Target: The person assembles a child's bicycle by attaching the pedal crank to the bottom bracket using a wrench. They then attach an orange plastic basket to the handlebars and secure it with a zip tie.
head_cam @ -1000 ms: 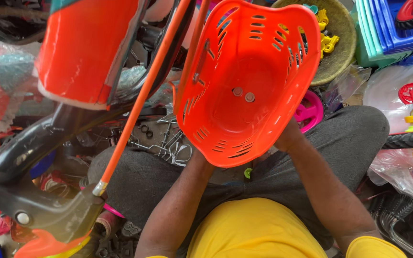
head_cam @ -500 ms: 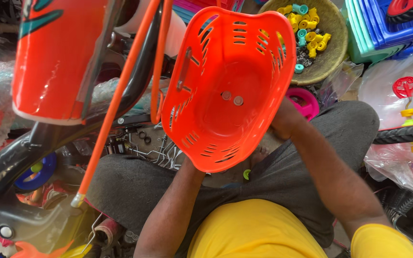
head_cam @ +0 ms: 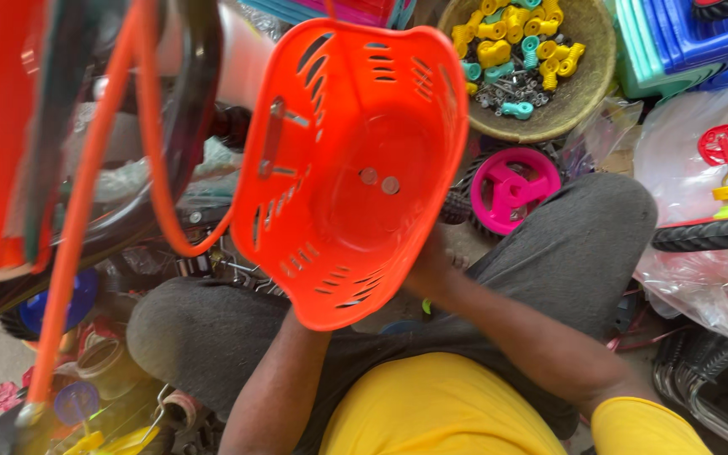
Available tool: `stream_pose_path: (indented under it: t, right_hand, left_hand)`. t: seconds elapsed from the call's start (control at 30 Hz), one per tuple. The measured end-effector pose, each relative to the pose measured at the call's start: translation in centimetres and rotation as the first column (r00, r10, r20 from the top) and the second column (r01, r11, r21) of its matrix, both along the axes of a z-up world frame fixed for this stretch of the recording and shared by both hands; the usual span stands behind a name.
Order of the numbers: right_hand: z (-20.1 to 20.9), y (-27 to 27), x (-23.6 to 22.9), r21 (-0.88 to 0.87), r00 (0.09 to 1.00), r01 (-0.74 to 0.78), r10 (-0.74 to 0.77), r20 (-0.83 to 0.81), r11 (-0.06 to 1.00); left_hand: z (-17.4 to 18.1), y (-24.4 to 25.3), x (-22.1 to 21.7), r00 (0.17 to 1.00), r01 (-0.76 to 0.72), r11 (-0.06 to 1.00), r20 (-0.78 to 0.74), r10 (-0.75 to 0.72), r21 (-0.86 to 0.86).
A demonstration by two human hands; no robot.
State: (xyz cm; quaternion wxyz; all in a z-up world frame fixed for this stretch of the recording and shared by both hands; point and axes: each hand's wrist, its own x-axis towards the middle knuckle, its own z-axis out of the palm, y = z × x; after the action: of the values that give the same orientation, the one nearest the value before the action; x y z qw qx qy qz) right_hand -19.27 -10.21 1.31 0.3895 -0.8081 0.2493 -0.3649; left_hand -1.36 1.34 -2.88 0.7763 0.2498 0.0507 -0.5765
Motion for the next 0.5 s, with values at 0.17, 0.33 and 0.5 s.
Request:
stream_pose_path:
  t: [0.17,0.33,0.5]
  right_hand:
    - [-2.2,1.0,1.8,-0.026,0.981,-0.122,0.117,-0.157,0.992]
    - [1.6,-1.7,1.8,0.855,0.829,-0.517,-0.218,0.514,0.051]
    - [3.9,-4.7,3.9,0.733,0.904,-0.417,0.323,0.278,0.537]
  left_hand:
    - [1.2,0.8,0.8,0.998,-0.054,0.998,0.013,0.054,0.032]
    - [2.0,0.8,0.4,0.998,-0.059,0.997,0.038,0.056,0.059]
    - [2.4,1.0,0.1,0.995,-0.091,0.992,0.044,0.088,0.082]
